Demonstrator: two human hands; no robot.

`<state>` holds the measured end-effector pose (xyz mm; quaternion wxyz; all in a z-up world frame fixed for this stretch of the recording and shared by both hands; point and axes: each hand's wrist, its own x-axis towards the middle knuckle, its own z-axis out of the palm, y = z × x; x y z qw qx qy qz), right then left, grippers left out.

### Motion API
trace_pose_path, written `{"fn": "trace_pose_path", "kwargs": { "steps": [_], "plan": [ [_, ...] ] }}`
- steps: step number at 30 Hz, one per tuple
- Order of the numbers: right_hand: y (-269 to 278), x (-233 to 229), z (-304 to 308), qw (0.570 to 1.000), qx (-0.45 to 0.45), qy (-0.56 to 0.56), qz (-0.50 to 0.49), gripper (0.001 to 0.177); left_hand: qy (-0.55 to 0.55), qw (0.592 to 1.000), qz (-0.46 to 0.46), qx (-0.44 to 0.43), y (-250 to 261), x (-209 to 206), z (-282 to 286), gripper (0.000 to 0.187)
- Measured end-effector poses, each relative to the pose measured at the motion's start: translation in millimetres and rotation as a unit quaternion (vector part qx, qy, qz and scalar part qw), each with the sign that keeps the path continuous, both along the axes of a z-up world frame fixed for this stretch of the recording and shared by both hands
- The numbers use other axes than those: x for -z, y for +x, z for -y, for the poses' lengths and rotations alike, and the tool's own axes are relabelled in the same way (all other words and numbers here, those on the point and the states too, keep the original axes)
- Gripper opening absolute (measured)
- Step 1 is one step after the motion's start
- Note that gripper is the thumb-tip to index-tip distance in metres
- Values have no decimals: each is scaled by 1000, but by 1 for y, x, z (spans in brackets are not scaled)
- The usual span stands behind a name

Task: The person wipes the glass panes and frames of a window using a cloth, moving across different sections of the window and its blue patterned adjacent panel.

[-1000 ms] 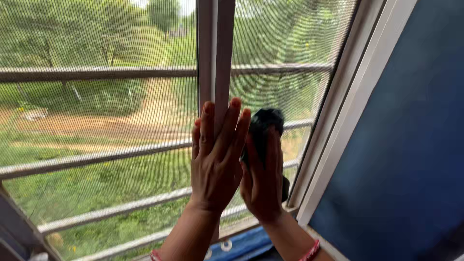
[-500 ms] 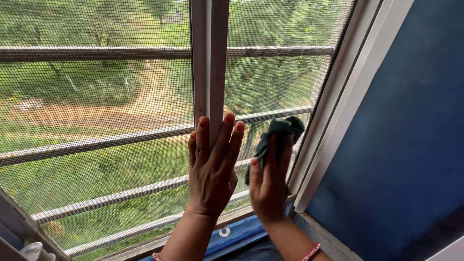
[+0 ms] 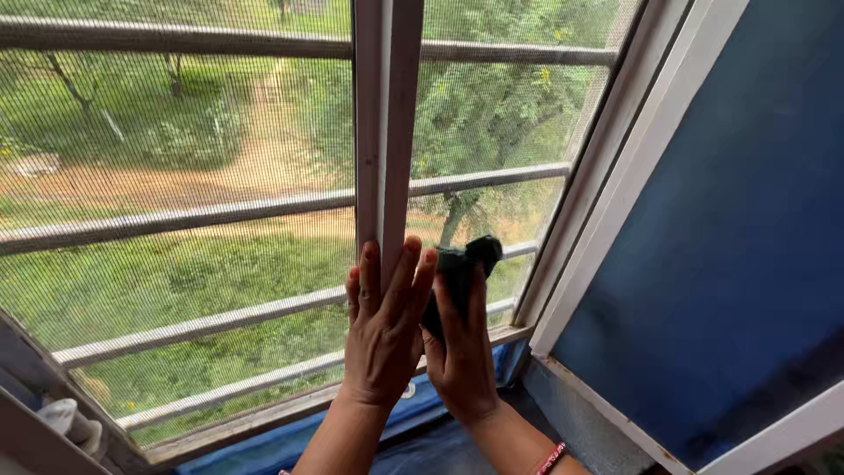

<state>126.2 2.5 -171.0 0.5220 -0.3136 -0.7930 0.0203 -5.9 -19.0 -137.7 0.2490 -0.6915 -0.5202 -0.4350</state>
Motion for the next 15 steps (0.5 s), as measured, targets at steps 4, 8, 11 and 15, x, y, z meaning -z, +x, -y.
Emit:
{"fn": "trace_pose_path", "kwargs": {
  "steps": [4, 8, 11, 15],
  "plan": [
    [10, 15, 3, 998, 10, 11, 56, 73, 2, 1000, 13, 14, 0, 1, 2, 77],
    [5, 19, 7, 1000, 25, 0, 3, 70, -32, 999, 19, 10, -1, 2, 2, 80],
    [1, 19, 15, 1000, -3, 0, -2, 75, -17, 999, 30, 22, 3, 10, 6, 75],
    [19, 14, 9, 999, 22, 23, 27, 75, -38, 999, 12, -4, 4, 26, 9, 75]
  ]
}}
